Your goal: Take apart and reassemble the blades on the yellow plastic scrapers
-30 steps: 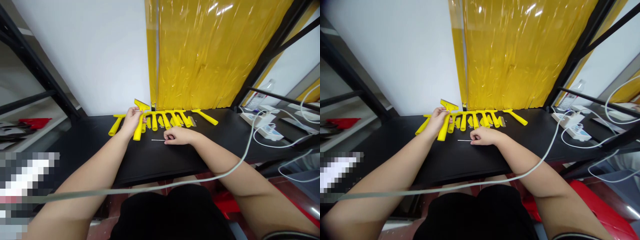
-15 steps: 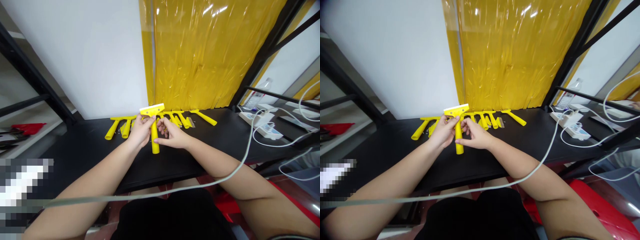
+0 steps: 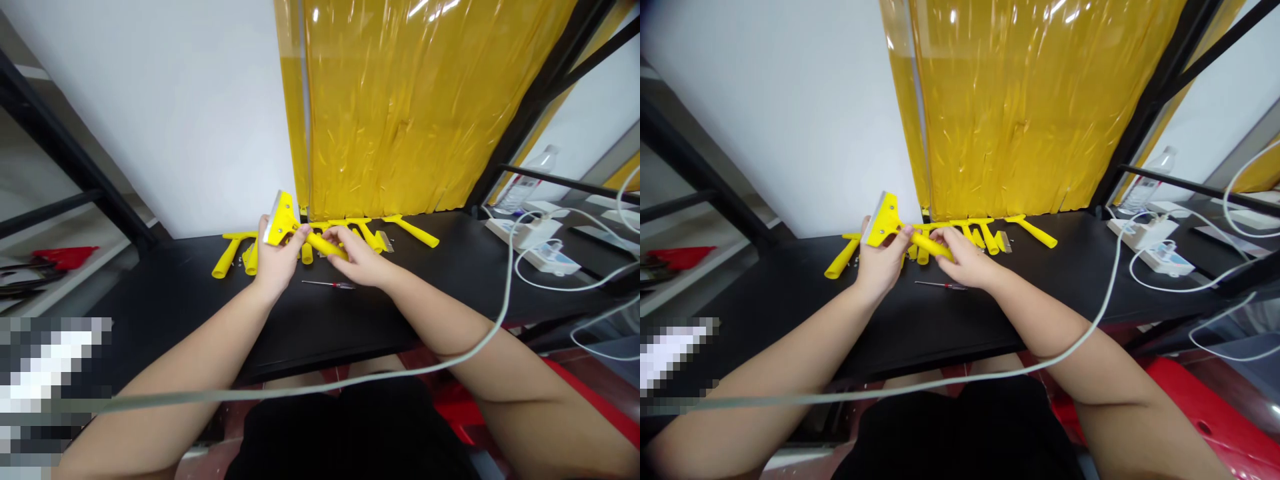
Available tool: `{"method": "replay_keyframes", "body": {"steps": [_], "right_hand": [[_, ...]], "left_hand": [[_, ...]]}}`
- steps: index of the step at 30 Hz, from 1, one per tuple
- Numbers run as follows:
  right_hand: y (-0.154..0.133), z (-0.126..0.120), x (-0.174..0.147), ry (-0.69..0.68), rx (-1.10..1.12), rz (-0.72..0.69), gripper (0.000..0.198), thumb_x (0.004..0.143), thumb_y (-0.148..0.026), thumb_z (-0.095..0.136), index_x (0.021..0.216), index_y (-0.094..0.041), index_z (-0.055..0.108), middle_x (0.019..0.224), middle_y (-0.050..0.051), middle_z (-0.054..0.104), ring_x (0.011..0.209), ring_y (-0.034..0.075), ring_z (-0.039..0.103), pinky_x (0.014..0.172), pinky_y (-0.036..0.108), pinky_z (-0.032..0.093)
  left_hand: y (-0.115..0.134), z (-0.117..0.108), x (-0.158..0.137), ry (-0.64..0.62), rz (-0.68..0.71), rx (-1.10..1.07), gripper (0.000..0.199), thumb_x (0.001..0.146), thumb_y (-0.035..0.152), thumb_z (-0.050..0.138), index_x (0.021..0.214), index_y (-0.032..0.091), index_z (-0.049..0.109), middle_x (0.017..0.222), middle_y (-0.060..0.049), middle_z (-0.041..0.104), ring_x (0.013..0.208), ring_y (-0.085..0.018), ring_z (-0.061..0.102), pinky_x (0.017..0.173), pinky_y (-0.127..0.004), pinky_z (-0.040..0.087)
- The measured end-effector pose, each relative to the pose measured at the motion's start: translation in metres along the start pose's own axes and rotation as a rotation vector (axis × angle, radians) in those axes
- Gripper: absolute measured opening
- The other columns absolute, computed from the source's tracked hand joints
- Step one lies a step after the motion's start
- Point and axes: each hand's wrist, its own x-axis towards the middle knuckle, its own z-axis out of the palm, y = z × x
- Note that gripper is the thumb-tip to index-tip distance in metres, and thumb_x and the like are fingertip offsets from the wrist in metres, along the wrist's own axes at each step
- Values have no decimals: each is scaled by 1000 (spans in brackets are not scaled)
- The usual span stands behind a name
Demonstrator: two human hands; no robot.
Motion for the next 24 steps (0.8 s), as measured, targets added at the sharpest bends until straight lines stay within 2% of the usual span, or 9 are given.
{"method": "replay_keyframes", "body": {"steps": [4, 7, 9, 13, 16, 19, 21, 24], "right_hand": [[9, -9, 2, 76, -84, -36, 35, 102, -25, 48, 137, -22, 52, 132, 15, 64, 124, 30, 61, 110, 52, 49], [22, -19, 3, 150, -97, 53, 36, 102, -28, 48, 137, -21, 53, 134, 15, 65, 122, 29, 63, 110, 51, 49], [35, -32, 2, 197, -145, 194, 35, 98, -28, 52, 132, -20, 57, 124, 14, 69, 113, 29, 66, 105, 50, 52], [64, -67, -4, 237, -161, 648, 35, 96, -25, 51, 130, -20, 58, 90, 6, 69, 77, 23, 65, 79, 40, 57], [77, -87, -7, 381, 34, 819, 26, 98, -24, 49, 123, -22, 57, 85, 4, 68, 68, 17, 62, 62, 28, 51], [79, -94, -7, 493, 253, 861, 11, 100, -29, 57, 108, -22, 54, 83, 2, 66, 60, 12, 55, 49, 20, 40], [77, -95, -6, 505, 330, 846, 14, 97, -28, 65, 102, -21, 54, 81, 1, 65, 58, 10, 52, 47, 18, 37], [72, -97, -8, 423, 428, 856, 8, 99, -25, 63, 97, -19, 58, 83, 4, 67, 56, 9, 53, 47, 18, 41]], "left_hand": [[3, -4, 1, -115, 45, 47, 48, 79, 35, 92, 94, 23, 48, 87, 2, 62, 81, -12, 67, 82, -28, 62], [5, -5, -1, -216, 54, 107, 39, 86, 34, 84, 91, 23, 48, 87, 2, 59, 80, -12, 67, 80, -29, 61], [5, -9, -2, -271, 64, 211, 30, 90, 31, 78, 89, 22, 50, 84, 2, 58, 74, -12, 64, 71, -26, 57], [5, -18, 0, -362, 82, 390, 21, 91, 24, 72, 86, 21, 52, 78, 2, 56, 65, -11, 56, 60, -24, 47], [6, -22, 2, -390, 78, 442, 21, 88, 23, 72, 84, 21, 52, 77, 2, 57, 64, -10, 54, 59, -24, 44], [6, -23, 3, -406, 73, 467, 20, 86, 22, 72, 82, 21, 52, 75, 3, 56, 61, -10, 52, 59, -24, 43], [6, -23, 3, -418, 72, 478, 19, 85, 22, 71, 82, 21, 53, 74, 3, 56, 60, -10, 52, 58, -24, 42], [4, -26, 4, -432, 77, 498, 18, 84, 21, 71, 81, 21, 53, 72, 3, 55, 59, -10, 50, 57, -24, 41]]}}
